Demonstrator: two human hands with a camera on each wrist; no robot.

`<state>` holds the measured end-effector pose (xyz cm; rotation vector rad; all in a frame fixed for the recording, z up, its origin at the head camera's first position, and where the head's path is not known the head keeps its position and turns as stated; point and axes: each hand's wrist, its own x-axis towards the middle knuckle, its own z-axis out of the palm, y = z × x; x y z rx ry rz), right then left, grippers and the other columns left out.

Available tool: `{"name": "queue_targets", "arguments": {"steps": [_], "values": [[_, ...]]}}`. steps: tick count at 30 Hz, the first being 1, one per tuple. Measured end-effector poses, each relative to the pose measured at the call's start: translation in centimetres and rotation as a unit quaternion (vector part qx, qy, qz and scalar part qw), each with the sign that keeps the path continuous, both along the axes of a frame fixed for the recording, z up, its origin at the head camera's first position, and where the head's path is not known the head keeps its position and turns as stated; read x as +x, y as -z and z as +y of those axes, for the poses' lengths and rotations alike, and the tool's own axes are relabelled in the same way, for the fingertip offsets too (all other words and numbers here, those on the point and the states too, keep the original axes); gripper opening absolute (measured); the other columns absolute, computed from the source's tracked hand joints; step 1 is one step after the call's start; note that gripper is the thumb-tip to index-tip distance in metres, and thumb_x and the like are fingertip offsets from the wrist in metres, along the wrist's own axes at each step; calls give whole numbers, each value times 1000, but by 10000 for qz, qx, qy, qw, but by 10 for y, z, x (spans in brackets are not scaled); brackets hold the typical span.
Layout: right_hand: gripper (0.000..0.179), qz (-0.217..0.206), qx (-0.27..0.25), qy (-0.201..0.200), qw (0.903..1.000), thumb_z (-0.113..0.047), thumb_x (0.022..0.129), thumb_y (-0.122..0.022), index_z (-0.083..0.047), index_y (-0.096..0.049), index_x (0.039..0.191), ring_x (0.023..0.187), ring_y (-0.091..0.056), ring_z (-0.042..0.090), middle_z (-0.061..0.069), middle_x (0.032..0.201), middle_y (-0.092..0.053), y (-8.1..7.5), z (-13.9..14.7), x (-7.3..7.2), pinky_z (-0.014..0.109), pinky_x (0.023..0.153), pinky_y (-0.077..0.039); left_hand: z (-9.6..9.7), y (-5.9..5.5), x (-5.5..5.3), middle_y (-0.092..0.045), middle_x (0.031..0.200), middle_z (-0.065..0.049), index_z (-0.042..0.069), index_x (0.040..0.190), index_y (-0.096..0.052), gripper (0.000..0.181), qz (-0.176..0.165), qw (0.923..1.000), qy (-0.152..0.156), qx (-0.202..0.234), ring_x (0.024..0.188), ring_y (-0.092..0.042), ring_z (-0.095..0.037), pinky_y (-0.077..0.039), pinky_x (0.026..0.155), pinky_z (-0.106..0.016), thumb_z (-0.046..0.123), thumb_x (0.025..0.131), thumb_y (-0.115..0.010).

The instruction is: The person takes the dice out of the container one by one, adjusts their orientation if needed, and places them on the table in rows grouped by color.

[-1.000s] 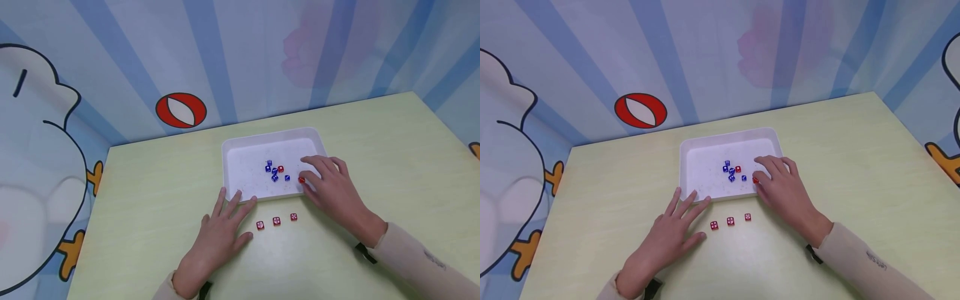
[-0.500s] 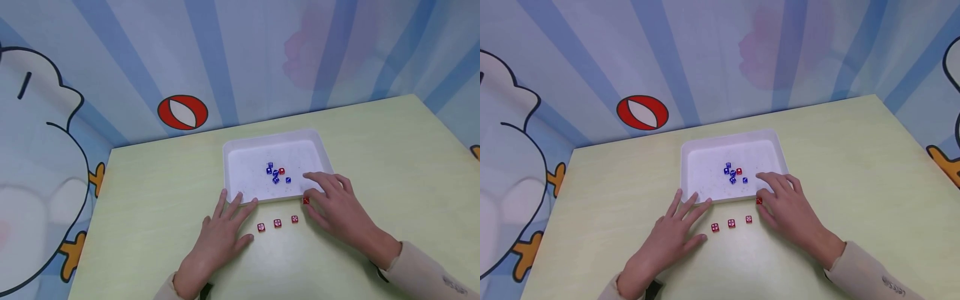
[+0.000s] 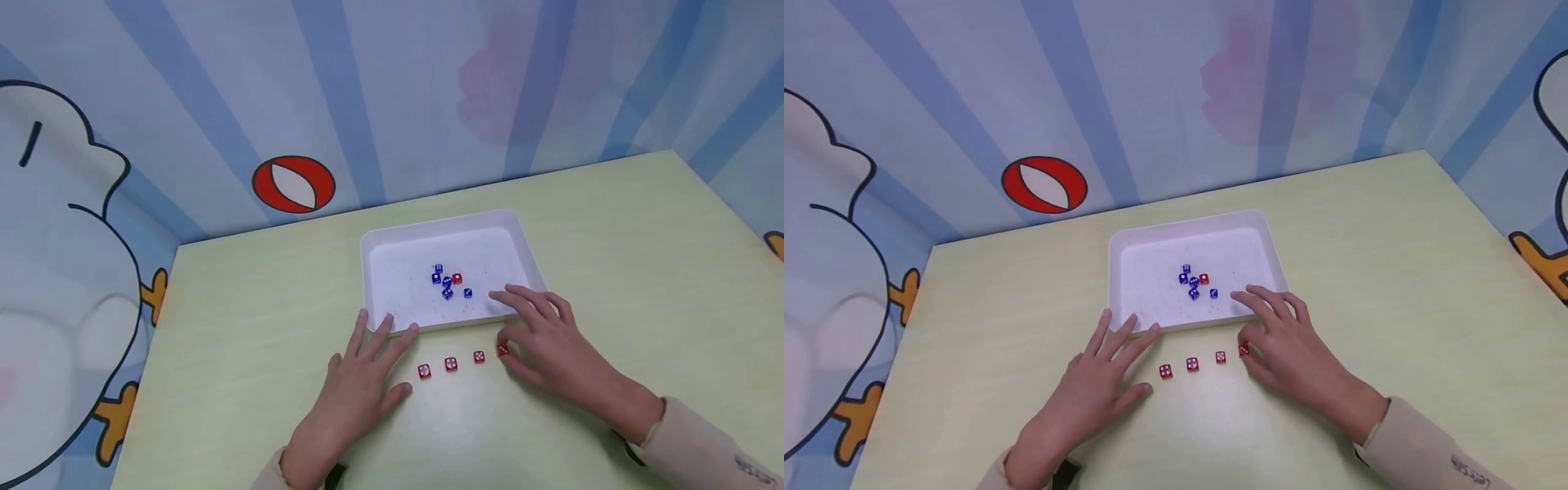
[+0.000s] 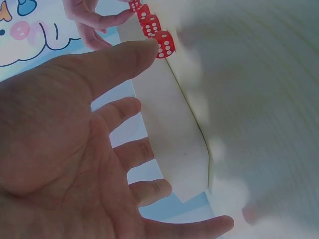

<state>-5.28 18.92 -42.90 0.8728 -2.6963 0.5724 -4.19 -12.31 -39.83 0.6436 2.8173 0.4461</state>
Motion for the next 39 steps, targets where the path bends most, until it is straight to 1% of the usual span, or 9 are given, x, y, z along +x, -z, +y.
{"name": "queue_targets", "arguments": {"steps": [6, 9, 13, 17, 21, 24, 27, 33, 39], "values": [[18, -59, 146, -3, 9999, -10, 79, -86, -22, -73, 85, 143, -43, 40, 15, 148, -58, 1, 0, 0, 63, 107, -29, -1, 1, 1, -38, 170, -10, 32, 164, -42, 77, 3, 10000, -37, 18, 162, -15, -44, -48, 94, -78, 34, 96, -79], [19, -165, 140, 11, 9998, -13, 79, -87, -23, -74, 87, 144, -42, 39, 15, 149, -57, 1, 1, -1, 64, 107, -28, -2, 2, 1, -38, 170, -10, 32, 164, -42, 76, 11, 10000, -34, 36, 162, -15, -44, -49, 94, -78, 34, 97, -79], [23, -361, -104, 81, 9993, -20, 79, -89, -21, -73, 96, 144, -41, 38, 14, 151, -54, 0, 1, -2, 63, 107, -28, -2, 2, 1, -38, 170, -11, 32, 164, -42, 77, 8, 10000, -13, 45, 162, -15, -44, -49, 93, -79, 34, 96, -79], [25, -318, -442, 152, 9984, -23, 85, -86, -16, -71, 103, 143, -42, 37, 14, 149, -55, -1, 0, -5, 62, 107, -29, -2, 3, 1, -38, 170, -11, 32, 164, -42, 77, 12, 10000, -8, 6, 162, -15, -44, -49, 93, -78, 34, 96, -79], [22, -145, -646, 117, 9977, -19, 88, -82, -13, -68, 104, 139, -44, 36, 14, 144, -57, -2, -3, -12, 61, 107, -29, -3, 2, 2, -38, 170, -11, 32, 164, -42, 77, 8, 10000, -16, 12, 162, -15, -45, -49, 93, -79, 33, 97, -79], [21, -98, -671, 86, 9977, -15, 89, -80, -13, -67, 104, 137, -45, 36, 14, 142, -57, -2, -7, -18, 61, 107, -29, -3, 2, 2, -38, 170, -11, 31, 164, -42, 76, -10, 10000, -23, 33, 162, -15, -45, -48, 94, -79, 34, 97, -78], [21, -61, -560, 100, 9984, -15, 90, -79, -12, -67, 107, 137, -46, 37, 15, 143, -56, -4, -12, -24, 61, 108, -29, -3, 1, 2, -38, 170, -11, 31, 164, -42, 75, 2, 10000, -20, 34, 162, -15, -45, -48, 93, -79, 34, 97, -78], [26, 44, -212, 197, 9996, -22, 96, -76, -9, -68, 116, 139, -46, 36, 16, 147, -54, -6, -20, -40, 60, 111, -29, -2, 2, 1, -38, 170, -11, 31, 164, -42, 75, 9, 10000, 7, 11, 162, -15, -45, -49, 93, -79, 34, 98, -77], [29, -51, -53, 394, 9992, -26, 98, -74, -8, -69, 121, 140, -44, 36, 17, 148, -53, -6, -25, -56, 60, 113, -28, -1, 1, 0, -37, 171, -11, 32, 164, -41, 75, -21, 10000, 31, -47, 162, -15, -45, -49, 94, -79, 35, 98, -77]]}}
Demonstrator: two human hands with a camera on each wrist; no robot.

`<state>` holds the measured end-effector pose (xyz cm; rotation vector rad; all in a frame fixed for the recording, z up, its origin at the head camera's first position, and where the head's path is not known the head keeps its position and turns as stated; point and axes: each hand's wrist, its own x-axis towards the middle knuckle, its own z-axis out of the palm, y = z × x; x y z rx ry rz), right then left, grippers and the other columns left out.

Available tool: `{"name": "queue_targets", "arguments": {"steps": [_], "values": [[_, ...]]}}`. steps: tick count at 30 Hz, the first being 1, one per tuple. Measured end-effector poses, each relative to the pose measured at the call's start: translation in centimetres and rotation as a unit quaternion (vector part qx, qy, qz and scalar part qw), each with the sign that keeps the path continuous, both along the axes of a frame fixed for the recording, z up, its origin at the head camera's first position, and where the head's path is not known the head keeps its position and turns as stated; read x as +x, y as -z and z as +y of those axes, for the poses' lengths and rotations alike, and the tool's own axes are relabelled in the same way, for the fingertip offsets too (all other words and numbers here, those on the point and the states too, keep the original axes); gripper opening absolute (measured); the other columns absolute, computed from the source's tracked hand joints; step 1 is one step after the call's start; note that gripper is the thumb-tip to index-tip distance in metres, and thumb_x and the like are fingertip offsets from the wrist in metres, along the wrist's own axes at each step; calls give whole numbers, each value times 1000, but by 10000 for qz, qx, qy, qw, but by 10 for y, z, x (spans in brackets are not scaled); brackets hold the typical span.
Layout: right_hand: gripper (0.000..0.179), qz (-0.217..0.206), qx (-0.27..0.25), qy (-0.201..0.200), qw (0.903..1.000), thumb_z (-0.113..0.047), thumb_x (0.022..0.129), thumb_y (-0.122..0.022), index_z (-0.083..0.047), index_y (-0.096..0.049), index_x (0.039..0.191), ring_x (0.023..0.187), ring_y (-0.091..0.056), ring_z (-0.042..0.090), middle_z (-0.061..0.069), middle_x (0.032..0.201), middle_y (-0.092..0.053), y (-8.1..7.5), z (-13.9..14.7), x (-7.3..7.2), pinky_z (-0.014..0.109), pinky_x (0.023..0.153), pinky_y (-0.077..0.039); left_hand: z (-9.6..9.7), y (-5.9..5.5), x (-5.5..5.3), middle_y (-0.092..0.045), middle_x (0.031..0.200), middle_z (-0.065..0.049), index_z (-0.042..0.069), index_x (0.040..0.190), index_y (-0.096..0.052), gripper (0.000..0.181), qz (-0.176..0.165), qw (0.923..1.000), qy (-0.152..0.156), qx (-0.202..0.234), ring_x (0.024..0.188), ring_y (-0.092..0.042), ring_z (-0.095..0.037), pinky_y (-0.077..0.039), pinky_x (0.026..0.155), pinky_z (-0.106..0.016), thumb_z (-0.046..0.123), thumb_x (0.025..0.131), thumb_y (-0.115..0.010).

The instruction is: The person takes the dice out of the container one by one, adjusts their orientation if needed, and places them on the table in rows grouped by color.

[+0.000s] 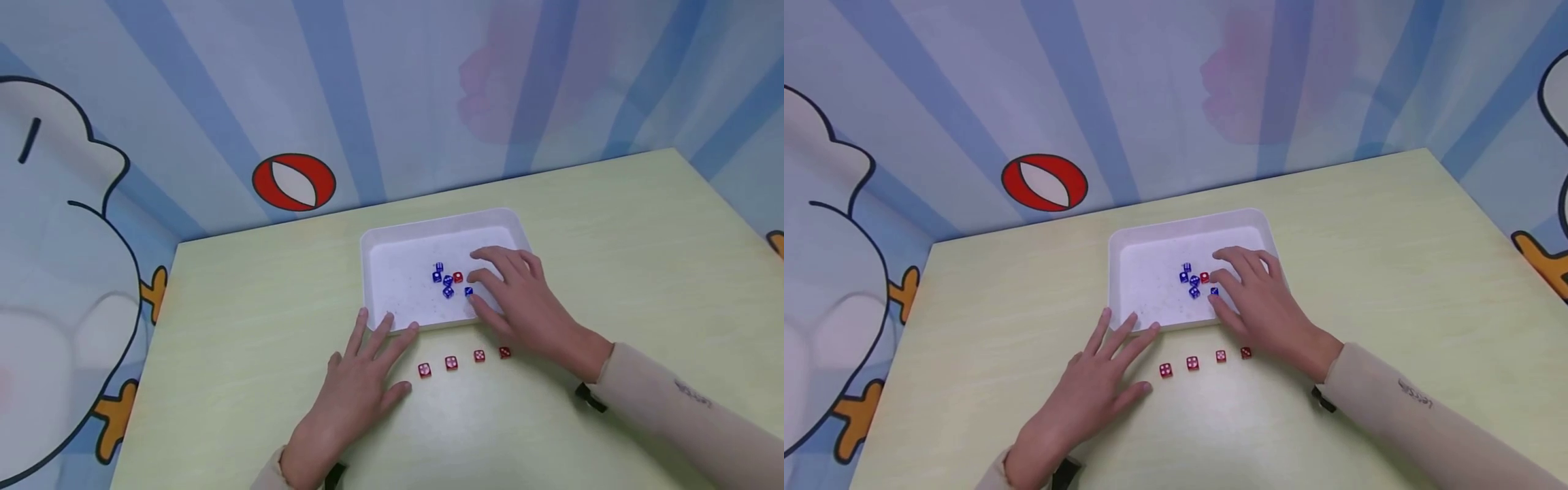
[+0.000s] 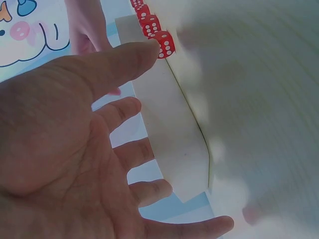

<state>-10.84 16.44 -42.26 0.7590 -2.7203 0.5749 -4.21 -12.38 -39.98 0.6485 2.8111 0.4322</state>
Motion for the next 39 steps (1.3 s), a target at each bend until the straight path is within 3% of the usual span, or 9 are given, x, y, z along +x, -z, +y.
{"name": "queue_targets", "arguments": {"steps": [10, 15, 29, 39], "values": [[24, -61, 488, 98, 9987, -23, 100, -72, -11, -77, 120, 142, -44, 38, 17, 146, -57, 0, -7, -21, 61, 113, -31, 0, 0, 0, -38, 171, -11, 32, 164, -42, 75, 69, 10000, 2, 14, 162, -15, -45, -50, 93, -77, 35, 98, -77], [22, -187, 683, 183, 9973, -23, 100, -73, -13, -80, 118, 145, -42, 39, 16, 146, -58, 1, -10, -24, 62, 114, -31, 1, 1, 1, -39, 170, -11, 32, 163, -43, 74, 109, 9999, 19, 48, 162, -16, -46, -50, 92, -76, 35, 97, -78], [21, -376, 634, 432, 9963, -26, 99, -76, -11, -83, 111, 149, -37, 40, 15, 144, -61, -5, -19, -30, 62, 116, -30, 0, -4, 9, -39, 170, -11, 32, 163, -42, 75, 124, 9999, 20, 30, 161, -18, -47, -52, 91, -74, 35, 97, -78], [14, -496, 632, 450, 9958, -19, 97, -77, -9, -84, 104, 151, -36, 40, 15, 141, -63, -5, -25, -30, 62, 117, -32, -2, -3, 11, -39, 170, -11, 32, 163, -42, 75, 188, 9998, 54, 49, 161, -18, -46, -52, 90, -74, 35, 97, -78]]}}
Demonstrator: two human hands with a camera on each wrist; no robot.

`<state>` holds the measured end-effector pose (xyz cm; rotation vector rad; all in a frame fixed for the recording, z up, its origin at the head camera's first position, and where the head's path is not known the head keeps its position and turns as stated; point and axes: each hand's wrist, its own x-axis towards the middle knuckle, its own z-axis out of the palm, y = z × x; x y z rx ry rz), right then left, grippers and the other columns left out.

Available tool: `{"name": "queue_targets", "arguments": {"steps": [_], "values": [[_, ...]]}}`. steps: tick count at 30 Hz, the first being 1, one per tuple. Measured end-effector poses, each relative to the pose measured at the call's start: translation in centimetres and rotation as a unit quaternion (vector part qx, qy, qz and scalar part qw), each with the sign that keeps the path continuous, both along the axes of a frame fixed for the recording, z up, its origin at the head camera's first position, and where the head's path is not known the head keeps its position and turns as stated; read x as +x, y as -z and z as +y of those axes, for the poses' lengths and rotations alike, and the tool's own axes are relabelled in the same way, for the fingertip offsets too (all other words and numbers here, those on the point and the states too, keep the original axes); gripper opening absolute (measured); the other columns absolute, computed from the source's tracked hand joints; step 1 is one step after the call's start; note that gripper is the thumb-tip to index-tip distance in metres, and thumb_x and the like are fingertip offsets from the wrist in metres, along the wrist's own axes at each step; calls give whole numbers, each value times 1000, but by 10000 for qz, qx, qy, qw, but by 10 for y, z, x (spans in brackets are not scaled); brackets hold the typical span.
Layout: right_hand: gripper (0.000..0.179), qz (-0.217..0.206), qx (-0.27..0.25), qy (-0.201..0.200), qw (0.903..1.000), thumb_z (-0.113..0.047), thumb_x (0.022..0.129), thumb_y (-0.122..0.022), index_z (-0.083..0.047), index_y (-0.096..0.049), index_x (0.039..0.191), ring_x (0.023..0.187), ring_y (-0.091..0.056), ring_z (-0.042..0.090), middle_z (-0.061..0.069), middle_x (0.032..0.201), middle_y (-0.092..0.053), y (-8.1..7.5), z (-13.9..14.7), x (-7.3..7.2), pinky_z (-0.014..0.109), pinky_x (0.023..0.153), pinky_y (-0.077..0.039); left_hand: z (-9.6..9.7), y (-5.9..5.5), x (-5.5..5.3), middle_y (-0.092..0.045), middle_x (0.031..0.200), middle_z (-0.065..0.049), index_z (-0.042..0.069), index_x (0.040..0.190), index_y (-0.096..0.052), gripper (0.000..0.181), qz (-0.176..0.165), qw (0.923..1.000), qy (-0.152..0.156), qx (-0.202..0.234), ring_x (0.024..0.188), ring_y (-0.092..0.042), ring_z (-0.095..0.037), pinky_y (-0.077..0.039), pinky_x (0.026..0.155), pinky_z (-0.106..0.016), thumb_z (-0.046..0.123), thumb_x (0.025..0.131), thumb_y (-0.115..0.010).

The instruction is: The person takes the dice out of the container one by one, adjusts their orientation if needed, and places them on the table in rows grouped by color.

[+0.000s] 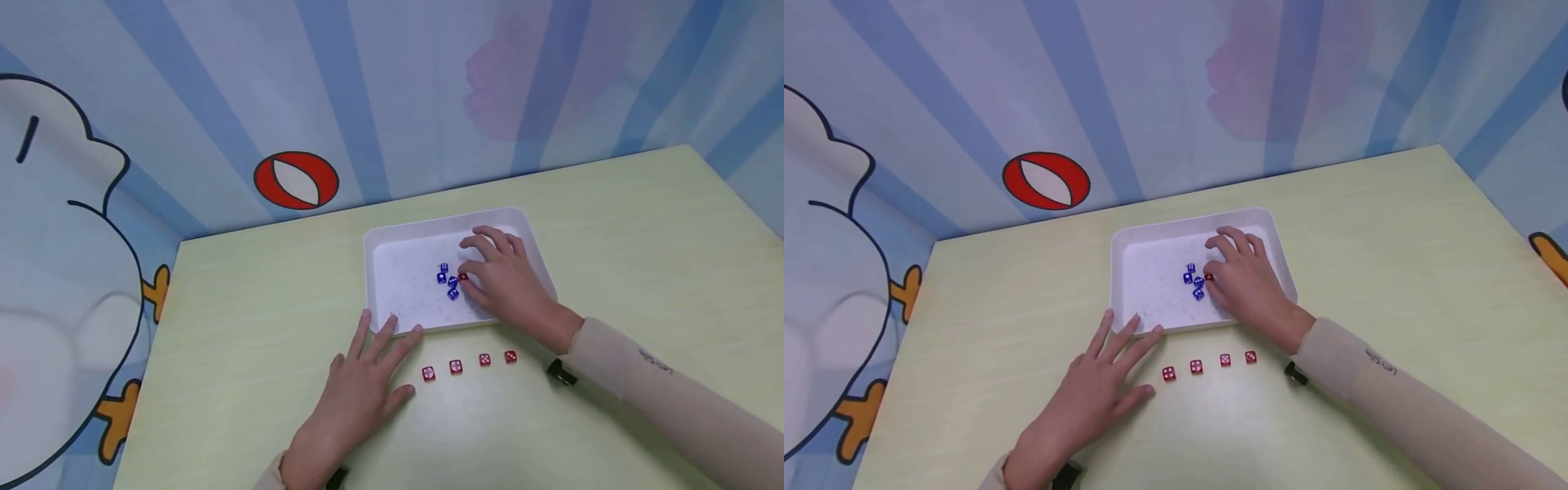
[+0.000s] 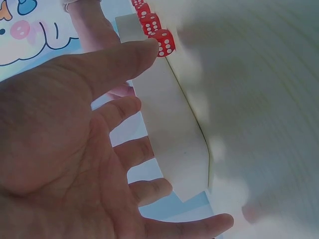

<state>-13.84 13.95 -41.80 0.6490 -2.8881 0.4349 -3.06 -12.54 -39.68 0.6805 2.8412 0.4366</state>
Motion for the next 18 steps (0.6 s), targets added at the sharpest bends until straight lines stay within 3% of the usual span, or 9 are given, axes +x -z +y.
{"name": "queue_targets", "arguments": {"steps": [18], "values": [[11, -154, -46, 49, 9999, -14, 96, -77, -8, -82, 103, 151, -36, 40, 16, 143, -62, 1, 1, 0, 60, 118, -34, 0, -1, 0, -38, 170, -10, 33, 164, -41, 75, -102, 9999, -39, -75, 161, -17, -46, -52, 91, -73, 35, 98, -77]]}}
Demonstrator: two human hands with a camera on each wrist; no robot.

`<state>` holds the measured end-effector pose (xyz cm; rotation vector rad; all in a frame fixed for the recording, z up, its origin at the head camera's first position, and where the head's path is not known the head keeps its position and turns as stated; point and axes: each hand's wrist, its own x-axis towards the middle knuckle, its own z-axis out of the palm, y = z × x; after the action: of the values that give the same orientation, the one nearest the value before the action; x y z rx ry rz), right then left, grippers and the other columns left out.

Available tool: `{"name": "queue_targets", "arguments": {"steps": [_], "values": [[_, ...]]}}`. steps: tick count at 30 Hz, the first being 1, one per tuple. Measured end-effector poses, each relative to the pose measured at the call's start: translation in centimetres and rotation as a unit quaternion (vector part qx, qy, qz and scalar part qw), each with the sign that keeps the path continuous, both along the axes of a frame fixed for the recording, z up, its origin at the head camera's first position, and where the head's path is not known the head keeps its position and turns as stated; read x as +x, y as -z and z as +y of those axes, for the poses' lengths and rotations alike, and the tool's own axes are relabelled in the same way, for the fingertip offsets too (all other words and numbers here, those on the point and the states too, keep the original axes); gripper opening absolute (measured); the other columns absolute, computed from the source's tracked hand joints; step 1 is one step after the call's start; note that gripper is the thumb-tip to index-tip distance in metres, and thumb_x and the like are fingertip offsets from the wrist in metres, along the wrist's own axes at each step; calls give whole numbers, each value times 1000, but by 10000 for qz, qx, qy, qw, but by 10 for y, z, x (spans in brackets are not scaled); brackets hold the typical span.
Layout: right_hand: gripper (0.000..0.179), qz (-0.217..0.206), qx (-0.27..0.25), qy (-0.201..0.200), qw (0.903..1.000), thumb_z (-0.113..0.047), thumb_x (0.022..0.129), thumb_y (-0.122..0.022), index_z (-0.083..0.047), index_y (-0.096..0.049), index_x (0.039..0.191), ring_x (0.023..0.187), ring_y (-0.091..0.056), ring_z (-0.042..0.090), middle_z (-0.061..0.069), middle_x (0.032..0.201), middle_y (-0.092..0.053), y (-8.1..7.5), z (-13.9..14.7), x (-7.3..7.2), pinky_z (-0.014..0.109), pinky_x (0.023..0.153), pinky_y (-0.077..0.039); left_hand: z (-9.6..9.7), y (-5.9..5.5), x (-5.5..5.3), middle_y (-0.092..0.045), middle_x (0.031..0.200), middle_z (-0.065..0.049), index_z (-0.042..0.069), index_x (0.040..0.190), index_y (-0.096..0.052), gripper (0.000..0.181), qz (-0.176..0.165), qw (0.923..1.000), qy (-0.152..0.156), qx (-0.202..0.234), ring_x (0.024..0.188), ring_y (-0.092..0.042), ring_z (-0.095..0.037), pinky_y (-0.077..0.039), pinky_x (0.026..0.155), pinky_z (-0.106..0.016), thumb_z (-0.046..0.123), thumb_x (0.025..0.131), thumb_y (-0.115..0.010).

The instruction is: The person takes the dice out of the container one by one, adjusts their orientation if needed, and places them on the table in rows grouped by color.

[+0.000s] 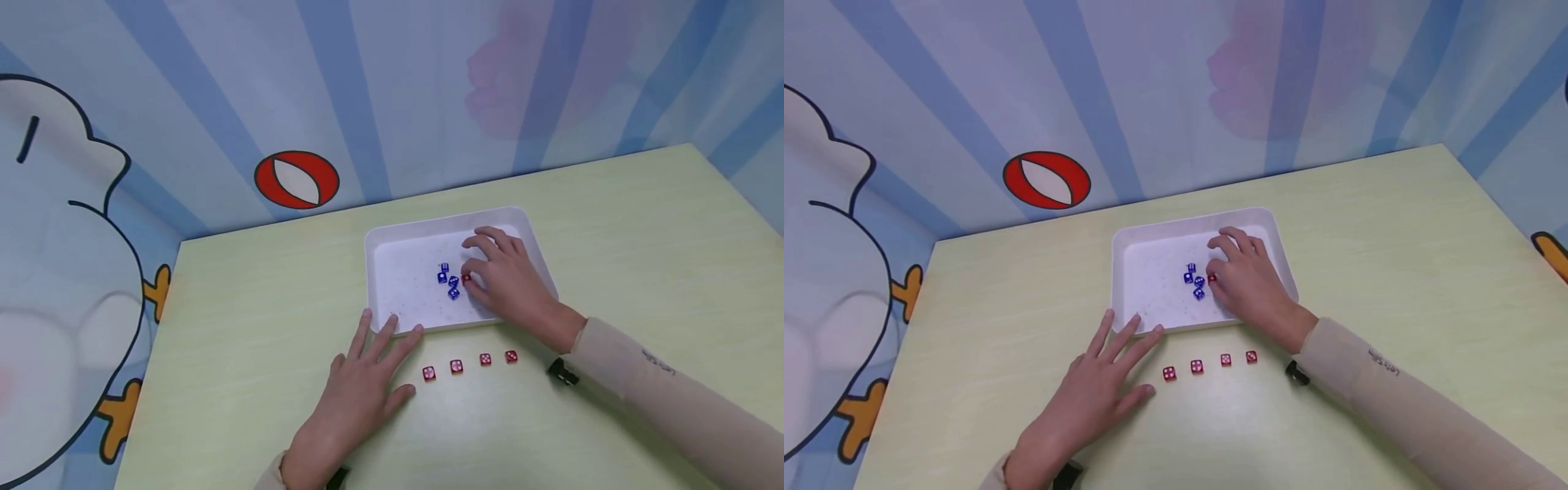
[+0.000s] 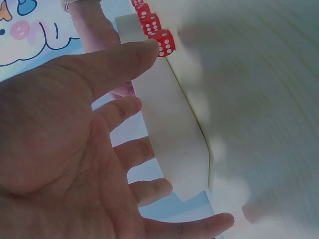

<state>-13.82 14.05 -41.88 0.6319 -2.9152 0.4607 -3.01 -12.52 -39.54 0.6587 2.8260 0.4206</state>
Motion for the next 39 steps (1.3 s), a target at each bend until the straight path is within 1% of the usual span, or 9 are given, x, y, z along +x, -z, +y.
{"name": "queue_targets", "arguments": {"steps": [6, 10, 16, 22, 29, 35, 39], "values": [[9, 28, -149, 29, 9999, -15, 96, -78, -8, -80, 101, 151, -36, 40, 17, 145, -61, 1, -1, -1, 59, 119, -33, -1, 1, 0, -39, 170, -11, 32, 164, -42, 74, -17, 10000, -22, 17, 161, -18, -46, -52, 91, -73, 35, 98, -77], [9, 125, -275, 44, 9995, -15, 96, -77, -8, -80, 101, 151, -37, 40, 17, 144, -61, 1, 0, -1, 60, 118, -32, -1, 1, 0, -39, 170, -11, 33, 163, -42, 74, -7, 10000, -27, 38, 161, -18, -46, -52, 91, -74, 35, 98, -77], [9, 587, -233, -46, 9980, -14, 94, -78, -7, -78, 99, 147, -42, 40, 17, 139, -64, 3, 7, 5, 60, 114, -36, 0, 2, -1, -38, 170, -10, 32, 163, -42, 74, 41, 10000, -12, 37, 161, -18, -46, -52, 91, -73, 34, 98, -77], [10, 877, -94, -24, 9961, -13, 92, -81, -7, -78, 99, 145, -43, 40, 17, 137, -63, 2, 17, 17, 59, 112, -37, 0, 3, -3, -39, 170, -11, 32, 163, -43, 74, 51, 9999, 16, 90, 161, -17, -46, -52, 91, -73, 33, 98, -77], [11, 1137, -407, 61, 9927, -9, 89, -81, -5, -76, 98, 143, -44, 42, 19, 135, -64, 1, 34, 35, 61, 111, -35, 0, 4, -5, -39, 170, -11, 31, 163, -43, 74, 54, 9999, 1, 126, 162, -17, -45, -52, 90, -73, 33, 97, -78], [20, 1166, -622, 204, 9910, -6, 82, -86, -7, -75, 99, 142, -44, 43, 20, 135, -63, 3, 49, 51, 63, 108, -33, -1, 6, -7, -40, 169, -12, 30, 163, -44, 74, 141, 9998, 43, 157, 161, -18, -46, -52, 91, -73, 32, 97, -78], [25, 1313, -844, 198, 9875, -5, 78, -88, -7, -74, 99, 138, -45, 43, 21, 133, -64, 3, 57, 60, 64, 105, -34, -1, 6, -8, -40, 169, -12, 30, 163, -44, 74, 176, 9998, 57, 84, 161, -19, -47, -51, 93, -74, 33, 97, -78]]}}
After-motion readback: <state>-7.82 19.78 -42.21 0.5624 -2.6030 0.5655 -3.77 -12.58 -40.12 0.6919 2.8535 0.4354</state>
